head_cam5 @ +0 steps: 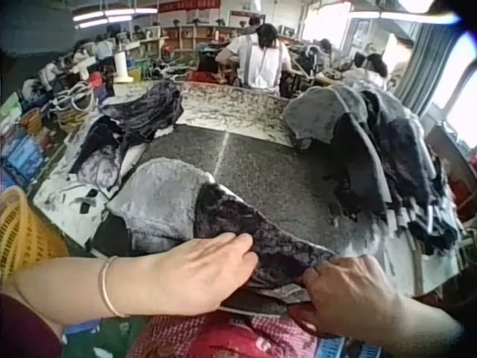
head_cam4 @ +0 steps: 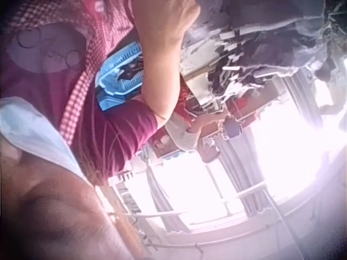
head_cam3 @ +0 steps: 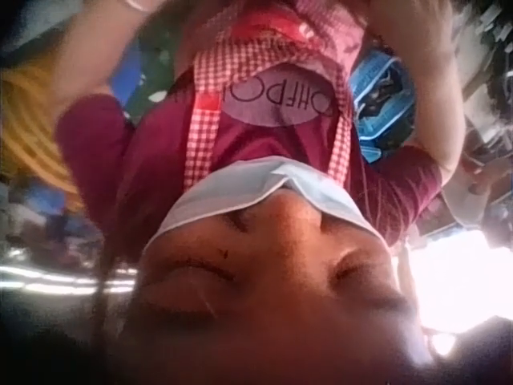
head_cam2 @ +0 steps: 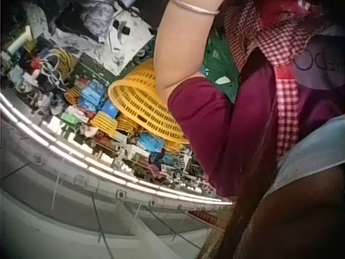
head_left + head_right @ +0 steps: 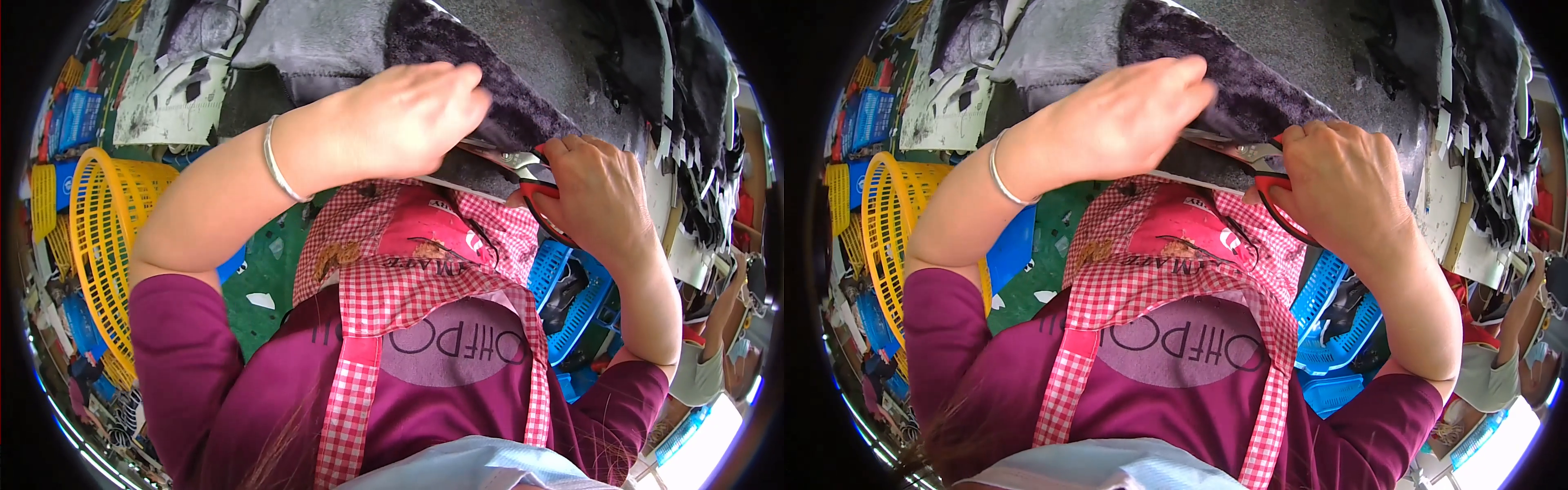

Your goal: Trim the excess material from shoe components using scissors.

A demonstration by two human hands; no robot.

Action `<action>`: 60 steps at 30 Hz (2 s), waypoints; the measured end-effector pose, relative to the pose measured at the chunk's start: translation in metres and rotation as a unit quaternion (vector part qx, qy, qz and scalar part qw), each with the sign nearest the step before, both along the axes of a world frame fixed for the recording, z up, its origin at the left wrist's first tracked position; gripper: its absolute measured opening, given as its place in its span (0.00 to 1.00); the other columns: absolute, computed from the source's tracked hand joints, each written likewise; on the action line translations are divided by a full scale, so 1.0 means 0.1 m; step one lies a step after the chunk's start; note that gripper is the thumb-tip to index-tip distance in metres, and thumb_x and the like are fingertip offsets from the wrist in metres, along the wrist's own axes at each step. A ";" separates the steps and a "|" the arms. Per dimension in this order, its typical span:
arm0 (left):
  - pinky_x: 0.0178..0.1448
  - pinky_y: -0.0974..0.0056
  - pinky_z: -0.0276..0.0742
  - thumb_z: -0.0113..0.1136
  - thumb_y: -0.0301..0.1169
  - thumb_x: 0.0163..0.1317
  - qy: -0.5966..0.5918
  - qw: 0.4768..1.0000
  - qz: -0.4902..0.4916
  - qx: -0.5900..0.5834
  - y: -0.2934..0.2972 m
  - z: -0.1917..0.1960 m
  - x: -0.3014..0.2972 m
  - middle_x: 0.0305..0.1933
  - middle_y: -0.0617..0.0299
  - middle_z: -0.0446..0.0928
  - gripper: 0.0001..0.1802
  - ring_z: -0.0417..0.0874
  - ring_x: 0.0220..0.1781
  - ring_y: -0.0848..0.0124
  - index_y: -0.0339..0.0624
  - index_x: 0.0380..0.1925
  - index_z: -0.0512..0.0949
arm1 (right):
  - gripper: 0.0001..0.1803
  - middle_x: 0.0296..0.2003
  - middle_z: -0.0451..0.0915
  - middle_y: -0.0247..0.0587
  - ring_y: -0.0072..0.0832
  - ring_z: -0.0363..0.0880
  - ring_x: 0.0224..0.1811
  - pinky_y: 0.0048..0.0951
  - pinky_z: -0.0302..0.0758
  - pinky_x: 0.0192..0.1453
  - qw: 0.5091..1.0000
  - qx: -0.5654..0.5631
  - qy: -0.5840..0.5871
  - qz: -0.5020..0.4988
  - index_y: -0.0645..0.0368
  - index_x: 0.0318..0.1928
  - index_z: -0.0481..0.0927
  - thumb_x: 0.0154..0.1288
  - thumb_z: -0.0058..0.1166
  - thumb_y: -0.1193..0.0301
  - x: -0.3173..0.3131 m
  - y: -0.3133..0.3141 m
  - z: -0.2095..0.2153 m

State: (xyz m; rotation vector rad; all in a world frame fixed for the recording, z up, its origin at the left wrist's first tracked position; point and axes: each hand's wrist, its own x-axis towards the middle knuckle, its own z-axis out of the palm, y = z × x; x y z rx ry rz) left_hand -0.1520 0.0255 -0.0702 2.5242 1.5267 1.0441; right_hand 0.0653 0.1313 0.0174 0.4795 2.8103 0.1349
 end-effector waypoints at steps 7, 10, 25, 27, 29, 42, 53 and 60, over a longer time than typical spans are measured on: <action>0.49 0.52 0.77 0.59 0.21 0.52 0.025 0.951 -0.106 -0.289 0.17 0.34 -0.31 0.37 0.46 0.75 0.11 0.80 0.43 0.47 0.29 0.37 0.77 | 0.21 0.30 0.84 0.47 0.46 0.86 0.40 0.46 0.80 0.41 0.999 -0.021 -0.020 0.014 0.59 0.33 0.83 0.58 0.68 0.52 -0.14 0.02 0.12; 0.46 0.55 0.76 0.65 0.17 0.43 -0.046 0.913 -0.194 -0.356 0.32 0.34 -0.46 0.36 0.50 0.76 0.07 0.81 0.41 0.52 0.28 0.25 0.79 | 0.20 0.31 0.84 0.49 0.48 0.85 0.39 0.48 0.78 0.45 0.996 -0.082 -0.004 0.017 0.59 0.37 0.86 0.58 0.67 0.54 -0.13 0.02 0.26; 0.60 0.64 0.80 0.72 0.26 0.59 -0.319 0.754 -0.284 -0.499 0.59 -0.21 -0.47 0.47 0.54 0.88 0.10 0.86 0.50 0.70 0.30 0.38 0.85 | 0.20 0.30 0.84 0.51 0.50 0.84 0.37 0.50 0.78 0.44 0.991 -0.073 -0.102 0.050 0.61 0.33 0.85 0.56 0.68 0.55 -0.47 0.14 0.32; 0.61 0.64 0.79 0.72 0.26 0.59 -0.363 0.747 -0.289 -0.476 0.60 -0.24 -0.47 0.48 0.53 0.88 0.11 0.86 0.52 0.70 0.31 0.40 0.85 | 0.19 0.31 0.84 0.51 0.50 0.84 0.38 0.49 0.79 0.44 0.991 -0.073 -0.100 0.043 0.61 0.34 0.85 0.56 0.68 0.56 -0.45 0.14 0.31; 0.62 0.64 0.78 0.71 0.27 0.60 -0.401 0.737 -0.284 -0.465 0.60 -0.28 -0.47 0.49 0.53 0.88 0.12 0.86 0.52 0.70 0.32 0.41 0.85 | 0.19 0.32 0.84 0.50 0.50 0.84 0.38 0.49 0.79 0.44 0.992 -0.072 -0.096 0.038 0.61 0.36 0.85 0.56 0.68 0.57 -0.44 0.12 0.32; 0.62 0.63 0.81 0.66 0.26 0.65 -0.567 0.681 -0.228 -0.404 0.54 -0.29 -0.47 0.59 0.50 0.83 0.12 0.86 0.58 0.65 0.38 0.48 0.84 | 0.21 0.34 0.83 0.46 0.47 0.85 0.40 0.45 0.80 0.43 0.999 -0.023 -0.020 0.011 0.61 0.39 0.80 0.55 0.70 0.59 -0.38 -0.03 0.15; 0.61 0.66 0.82 0.67 0.27 0.66 -0.565 0.698 -0.264 -0.352 0.58 -0.36 -0.39 0.58 0.56 0.85 0.10 0.86 0.53 0.73 0.38 0.46 0.86 | 0.27 0.34 0.79 0.43 0.42 0.83 0.39 0.43 0.80 0.38 0.996 -0.061 0.059 -0.005 0.61 0.39 0.79 0.55 0.71 0.50 -0.28 -0.10 -0.16; 0.64 0.64 0.80 0.67 0.23 0.64 -0.560 0.700 -0.271 -0.350 0.59 -0.34 -0.34 0.60 0.51 0.83 0.07 0.86 0.55 0.69 0.37 0.42 0.85 | 0.31 0.33 0.78 0.39 0.36 0.81 0.39 0.38 0.80 0.37 0.994 -0.011 0.087 0.059 0.59 0.37 0.79 0.53 0.69 0.43 -0.33 0.02 -0.17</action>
